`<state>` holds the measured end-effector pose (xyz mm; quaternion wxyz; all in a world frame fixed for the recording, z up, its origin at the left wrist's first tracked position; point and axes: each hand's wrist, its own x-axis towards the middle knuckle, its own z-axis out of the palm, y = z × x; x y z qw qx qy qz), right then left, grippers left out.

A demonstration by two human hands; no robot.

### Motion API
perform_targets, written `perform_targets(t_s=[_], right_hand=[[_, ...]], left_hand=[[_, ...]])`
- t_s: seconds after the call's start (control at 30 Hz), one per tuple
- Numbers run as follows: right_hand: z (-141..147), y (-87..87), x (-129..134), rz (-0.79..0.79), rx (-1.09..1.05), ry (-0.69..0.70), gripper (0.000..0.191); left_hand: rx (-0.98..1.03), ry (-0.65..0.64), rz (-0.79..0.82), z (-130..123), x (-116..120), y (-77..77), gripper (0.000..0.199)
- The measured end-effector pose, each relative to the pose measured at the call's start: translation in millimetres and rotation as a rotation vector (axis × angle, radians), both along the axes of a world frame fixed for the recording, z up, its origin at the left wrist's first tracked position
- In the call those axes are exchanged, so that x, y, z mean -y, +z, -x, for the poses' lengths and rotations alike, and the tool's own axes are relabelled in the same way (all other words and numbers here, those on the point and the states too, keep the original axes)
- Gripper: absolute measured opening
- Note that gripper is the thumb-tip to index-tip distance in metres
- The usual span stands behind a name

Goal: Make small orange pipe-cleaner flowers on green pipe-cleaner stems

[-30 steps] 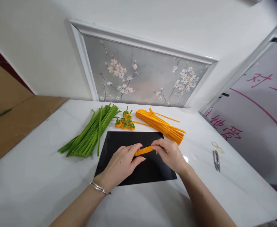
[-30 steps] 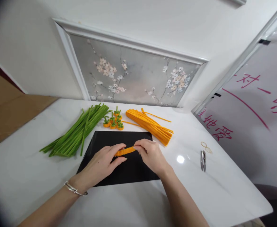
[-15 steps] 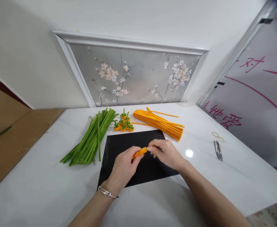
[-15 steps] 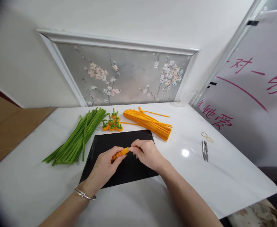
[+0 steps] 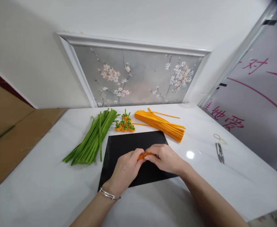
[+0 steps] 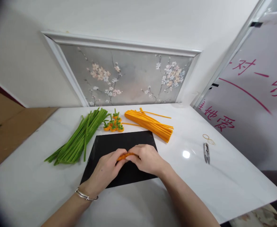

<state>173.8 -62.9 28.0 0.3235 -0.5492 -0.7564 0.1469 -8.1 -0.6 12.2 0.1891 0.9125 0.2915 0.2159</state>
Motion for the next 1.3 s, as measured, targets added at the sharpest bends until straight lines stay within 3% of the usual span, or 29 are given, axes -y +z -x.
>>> perform_targets(t_s=[0.17,0.3,0.4,0.57,0.73,0.9,1.07,1.23,1.3], right_hand=[[3,-4.5,0,-0.061,0.09,0.047,0.02],[1,-4.5,1,-0.004,0.036,0.006,0.018],[0,-4.3,1,0.029,0.012,0.007,0.017],[-2,-8.9,-1,-0.067,-0.081,-0.015,0.017],[-8,-9.7,-1,0.015,-0.169,-0.09,0.032],[-11,-4.6,1,0.023,-0.187,-0.14,0.01],[-4,-4.8,1,-0.043,-0.239,-0.078,0.01],[-2,-5.1,2,0.039,-0.305,-0.109,0.021],[-1,-4.5,2,0.042,-0.308,-0.107,0.016]], left_hand=[[-0.014,-0.061,0.228,3,0,4.2,0.021],[0.062,-0.065,0.34,7,-5,5.0,0.041],[0.145,-0.055,0.293,8,-8,3.6,0.035],[0.154,-0.029,0.162,8,-10,6.0,0.01],[0.093,-0.064,0.084,9,-10,5.0,0.018],[0.083,-0.039,0.033,7,-7,-0.2,0.022],[0.032,-0.01,0.019,3,-2,-1.7,0.012],[0.05,-0.022,0.004,5,-1,-1.4,0.014],[0.067,-0.015,0.004,5,-1,-1.3,0.015]])
